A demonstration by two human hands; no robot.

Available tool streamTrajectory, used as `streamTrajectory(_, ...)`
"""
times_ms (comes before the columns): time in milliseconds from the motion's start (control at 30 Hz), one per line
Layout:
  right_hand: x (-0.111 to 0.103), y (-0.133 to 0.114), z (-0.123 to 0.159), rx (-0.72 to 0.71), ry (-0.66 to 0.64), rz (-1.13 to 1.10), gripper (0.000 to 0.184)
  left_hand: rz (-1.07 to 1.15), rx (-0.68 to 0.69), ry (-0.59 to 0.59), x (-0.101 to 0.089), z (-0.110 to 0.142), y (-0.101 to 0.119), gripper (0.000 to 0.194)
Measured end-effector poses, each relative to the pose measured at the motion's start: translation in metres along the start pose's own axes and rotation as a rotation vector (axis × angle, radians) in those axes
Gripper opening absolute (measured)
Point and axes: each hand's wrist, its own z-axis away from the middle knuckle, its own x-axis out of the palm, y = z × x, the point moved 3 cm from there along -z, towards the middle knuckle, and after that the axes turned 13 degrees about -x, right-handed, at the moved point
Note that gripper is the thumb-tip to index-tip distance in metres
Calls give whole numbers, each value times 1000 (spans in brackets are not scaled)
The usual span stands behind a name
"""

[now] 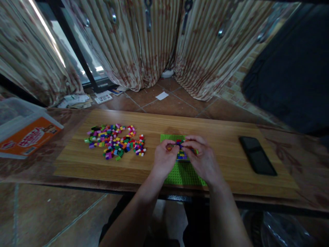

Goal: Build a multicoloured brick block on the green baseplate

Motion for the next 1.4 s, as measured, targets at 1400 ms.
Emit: streamTrajectory(1400, 1, -24, -16, -32, -141, 145, 22, -37, 8, 3, -1, 1, 4, 10)
